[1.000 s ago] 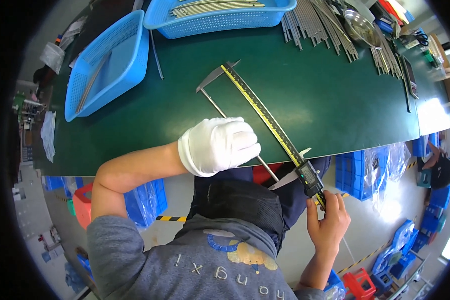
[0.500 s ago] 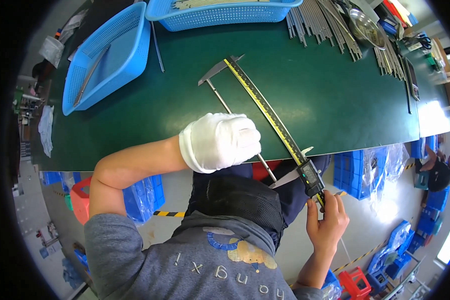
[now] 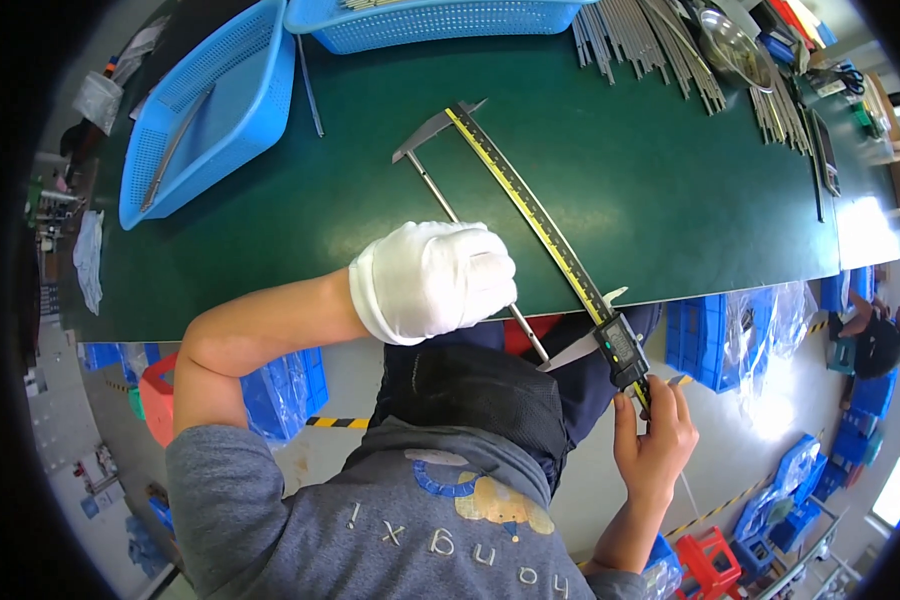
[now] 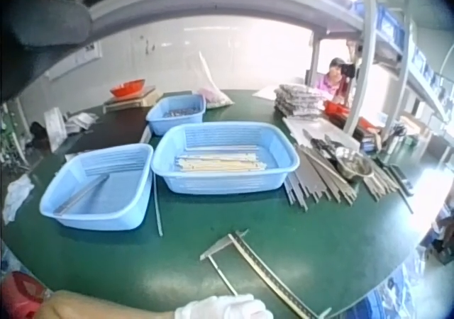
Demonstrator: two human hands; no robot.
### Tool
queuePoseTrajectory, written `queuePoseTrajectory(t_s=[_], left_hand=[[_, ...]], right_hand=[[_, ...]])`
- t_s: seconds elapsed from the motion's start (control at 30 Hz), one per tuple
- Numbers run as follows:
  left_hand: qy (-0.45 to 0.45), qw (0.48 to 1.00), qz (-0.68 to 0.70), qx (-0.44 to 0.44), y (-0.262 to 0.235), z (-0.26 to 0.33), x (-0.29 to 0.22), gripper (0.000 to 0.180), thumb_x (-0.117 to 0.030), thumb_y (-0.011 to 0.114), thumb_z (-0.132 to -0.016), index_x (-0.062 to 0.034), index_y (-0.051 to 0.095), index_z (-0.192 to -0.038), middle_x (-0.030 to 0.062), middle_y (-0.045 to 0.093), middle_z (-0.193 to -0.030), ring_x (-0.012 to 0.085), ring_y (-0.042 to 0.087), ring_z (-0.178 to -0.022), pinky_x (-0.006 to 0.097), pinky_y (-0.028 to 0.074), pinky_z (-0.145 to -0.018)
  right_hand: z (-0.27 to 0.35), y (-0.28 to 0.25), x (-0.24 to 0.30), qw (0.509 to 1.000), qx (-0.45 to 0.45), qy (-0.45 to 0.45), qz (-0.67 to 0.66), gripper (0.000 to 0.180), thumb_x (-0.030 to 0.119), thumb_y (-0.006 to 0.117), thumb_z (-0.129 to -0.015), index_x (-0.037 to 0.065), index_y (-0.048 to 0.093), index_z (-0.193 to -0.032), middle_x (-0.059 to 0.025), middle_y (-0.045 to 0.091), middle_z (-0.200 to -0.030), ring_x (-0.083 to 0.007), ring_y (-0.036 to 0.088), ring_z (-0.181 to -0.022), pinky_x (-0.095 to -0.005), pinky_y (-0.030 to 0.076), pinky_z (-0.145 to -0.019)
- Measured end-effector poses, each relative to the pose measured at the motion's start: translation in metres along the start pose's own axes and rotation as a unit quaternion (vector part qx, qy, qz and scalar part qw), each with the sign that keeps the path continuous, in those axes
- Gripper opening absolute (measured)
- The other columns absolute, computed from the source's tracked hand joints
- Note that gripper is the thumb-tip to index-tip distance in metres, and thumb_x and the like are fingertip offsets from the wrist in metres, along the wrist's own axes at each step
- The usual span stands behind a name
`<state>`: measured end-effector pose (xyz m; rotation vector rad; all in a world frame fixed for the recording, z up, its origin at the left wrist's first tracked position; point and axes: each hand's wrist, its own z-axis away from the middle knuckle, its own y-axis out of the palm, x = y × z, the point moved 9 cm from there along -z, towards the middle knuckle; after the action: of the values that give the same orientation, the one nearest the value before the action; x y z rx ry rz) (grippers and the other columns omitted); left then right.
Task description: Use a digital caliper to measure the length of individual metal rods pulled from a bin.
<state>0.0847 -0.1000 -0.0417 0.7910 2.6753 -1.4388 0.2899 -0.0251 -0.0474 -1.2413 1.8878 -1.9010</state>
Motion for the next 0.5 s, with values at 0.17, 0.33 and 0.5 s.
queuePoseTrajectory(t_s=[0.17, 0.33, 0.5], left_hand=[[-0.007, 0.997, -0.002, 0.077, -0.001, 0.000, 0.002, 0.016, -0.012, 0.064, -0.066, -0.0118, 0.063, -0.082, 0.0006, 0.058, -0.082, 0.0173, 0.060, -0.078, 0.029, 0.052, -0.054], [-0.001, 0.997, 0.019, 0.080, -0.004, -0.001, 0.005, 0.023, -0.007, 0.063, -0.062, -0.0077, 0.064, -0.085, 0.0050, 0.059, -0.083, 0.0228, 0.062, -0.081, 0.031, 0.053, -0.055], [0.032, 0.998, -0.006, 0.061, -0.010, -0.004, 0.003, 0.016, -0.013, 0.063, -0.065, -0.0097, 0.063, -0.081, 0.0003, 0.057, -0.080, 0.0176, 0.060, -0.080, 0.029, 0.051, -0.053]], right_hand=[[-0.003, -0.001, 0.002, 1.000, 0.002, 0.009, -0.007, 0.027, 0.012, 0.071, -0.076, 0.000, 0.060, -0.097, -0.0103, 0.053, -0.069, -0.0216, 0.052, -0.051, -0.0298, 0.040, -0.047], [0.000, 0.001, 0.000, 0.999, 0.008, 0.027, -0.025, 0.027, 0.011, 0.071, -0.074, 0.001, 0.060, -0.097, -0.0104, 0.055, -0.070, -0.0221, 0.057, -0.055, -0.0300, 0.045, -0.050], [0.002, 0.004, -0.001, 0.999, 0.011, 0.034, -0.024, 0.025, 0.011, 0.071, -0.075, 0.002, 0.060, -0.096, -0.0089, 0.056, -0.070, -0.0207, 0.057, -0.054, -0.0301, 0.045, -0.049]])
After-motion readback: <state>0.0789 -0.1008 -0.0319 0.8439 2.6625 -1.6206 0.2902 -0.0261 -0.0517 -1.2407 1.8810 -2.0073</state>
